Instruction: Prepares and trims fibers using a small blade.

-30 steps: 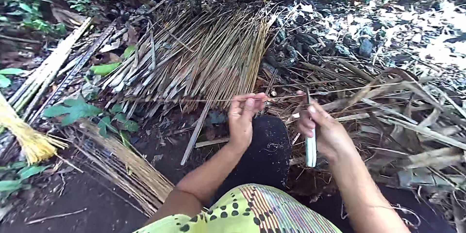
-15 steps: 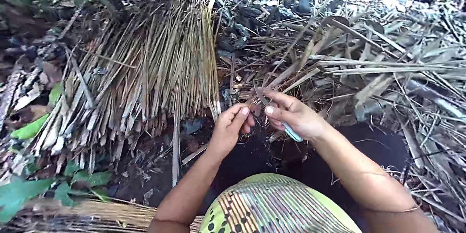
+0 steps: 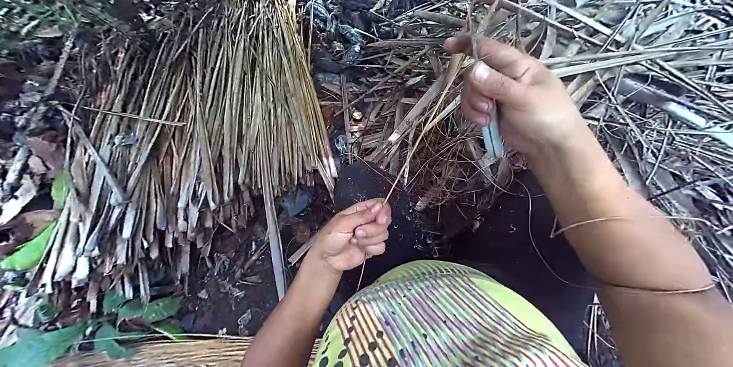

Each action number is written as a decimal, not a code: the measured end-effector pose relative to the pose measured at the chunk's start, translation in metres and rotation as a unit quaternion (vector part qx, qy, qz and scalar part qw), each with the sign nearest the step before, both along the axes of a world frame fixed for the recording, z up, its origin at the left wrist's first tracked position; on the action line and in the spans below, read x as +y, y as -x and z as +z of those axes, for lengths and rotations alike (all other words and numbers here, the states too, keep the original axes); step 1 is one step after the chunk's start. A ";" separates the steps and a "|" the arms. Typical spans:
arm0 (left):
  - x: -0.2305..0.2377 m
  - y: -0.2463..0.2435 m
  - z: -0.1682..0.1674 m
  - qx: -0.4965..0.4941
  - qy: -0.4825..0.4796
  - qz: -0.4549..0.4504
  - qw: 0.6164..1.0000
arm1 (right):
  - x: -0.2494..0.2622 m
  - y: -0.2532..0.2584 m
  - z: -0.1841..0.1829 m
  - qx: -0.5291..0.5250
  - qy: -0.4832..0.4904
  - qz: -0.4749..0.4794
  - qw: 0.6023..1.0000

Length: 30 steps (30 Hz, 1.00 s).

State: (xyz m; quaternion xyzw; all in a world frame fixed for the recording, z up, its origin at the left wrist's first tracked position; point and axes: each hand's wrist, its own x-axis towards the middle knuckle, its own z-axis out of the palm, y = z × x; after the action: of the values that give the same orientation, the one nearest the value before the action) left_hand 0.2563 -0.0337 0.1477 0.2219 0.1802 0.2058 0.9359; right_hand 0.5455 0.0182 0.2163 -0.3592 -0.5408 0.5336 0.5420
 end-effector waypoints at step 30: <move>-0.004 0.046 -0.034 0.065 0.008 -0.009 0.998 | -0.024 0.000 -0.012 0.016 0.115 0.079 0.990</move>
State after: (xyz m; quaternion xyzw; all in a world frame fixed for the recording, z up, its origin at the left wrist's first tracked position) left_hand 0.2099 -0.0381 0.1140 0.2289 0.2401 0.1809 0.9259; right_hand 0.5458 -0.0061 0.2046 -0.3667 -0.4942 0.6387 0.4619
